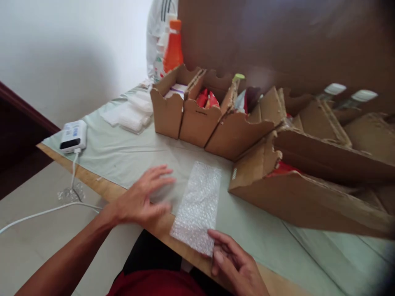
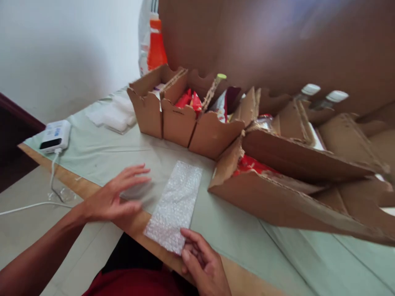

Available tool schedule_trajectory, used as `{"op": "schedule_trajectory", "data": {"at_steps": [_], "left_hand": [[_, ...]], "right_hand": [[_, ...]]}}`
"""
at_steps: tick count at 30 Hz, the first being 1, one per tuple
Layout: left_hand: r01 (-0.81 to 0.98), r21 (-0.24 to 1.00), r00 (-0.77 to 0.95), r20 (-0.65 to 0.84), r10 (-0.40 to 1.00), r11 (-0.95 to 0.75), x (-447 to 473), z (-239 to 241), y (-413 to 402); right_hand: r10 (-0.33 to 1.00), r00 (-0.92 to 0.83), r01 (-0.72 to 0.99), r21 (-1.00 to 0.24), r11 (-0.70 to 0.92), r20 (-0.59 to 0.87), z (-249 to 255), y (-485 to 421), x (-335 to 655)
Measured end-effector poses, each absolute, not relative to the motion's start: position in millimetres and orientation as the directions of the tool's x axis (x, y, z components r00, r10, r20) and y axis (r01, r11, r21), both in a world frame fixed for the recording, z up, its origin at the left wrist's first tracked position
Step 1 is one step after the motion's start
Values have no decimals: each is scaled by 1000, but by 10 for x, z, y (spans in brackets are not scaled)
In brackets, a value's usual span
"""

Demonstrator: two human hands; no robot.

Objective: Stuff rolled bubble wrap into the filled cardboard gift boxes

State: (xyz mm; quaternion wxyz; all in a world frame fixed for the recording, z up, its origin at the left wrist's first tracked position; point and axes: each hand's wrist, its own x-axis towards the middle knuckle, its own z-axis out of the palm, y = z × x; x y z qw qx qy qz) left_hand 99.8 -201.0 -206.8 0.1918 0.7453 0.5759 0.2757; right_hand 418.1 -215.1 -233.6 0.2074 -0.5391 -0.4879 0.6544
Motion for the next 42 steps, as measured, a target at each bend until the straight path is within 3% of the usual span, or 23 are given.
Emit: {"op": "schedule_trajectory", "data": {"at_steps": [2,4,8,11,15,17,20,23,26,31,34,38,40,42], "left_hand": [[611,689,384,171,907,-389,1235,-2038,-2366],[596,688,413,178,893,-413,1417,-2079,-2580],[661,694,117,280,953,-285,1682,-2333,-2540],[678,709,-9,273,962,-195,1798,-2462,-2325],[678,730,-77,191,979,-89,1847,-2479,-2141],[678,732,-83,157,984,-60,1851,-2485,-2098],[717,695,-60,152,987,-64,1861,-2520,-2051],[776,624,-36,197,980,-97,1869,-2530,-2055],[825,542,-13,302,953,-160,1851,-2451,-2173],[791,505,167,365,916,-346,1810,-2309,-2410],[753,572,152,328,932,-325,1820,-2364,-2367],[760,616,16,302,953,-207,1837,-2500,-2143],[786,588,0,309,951,-191,1841,-2547,-2036],[815,548,7,314,949,-187,1849,-2569,-1972]], "right_hand": [[793,-337,190,-862,-470,-507,-2327,-2164,4184],[796,-331,74,-855,-514,-507,-2337,-2180,4164],[786,-375,-144,-806,-574,-492,-2348,-2194,4107],[838,-325,-152,-850,-504,-438,-2347,-2212,4179],[966,-160,146,-972,-182,-205,-2322,-2241,4388],[973,-228,360,-928,102,18,-2297,-2218,4407],[833,-456,542,-644,539,313,-2301,-2103,4263],[695,-613,597,-355,719,376,-2384,-1935,4068],[667,-668,597,-299,745,330,-2454,-1814,3996],[673,-692,497,-503,707,262,-2354,-1760,4039],[719,-669,509,-589,628,188,-2296,-1725,4031],[779,-499,598,-500,626,379,-2331,-1692,4037],[734,-511,603,-423,677,447,-2371,-1695,4045],[694,-584,594,-361,719,421,-2414,-1694,4034]]}}
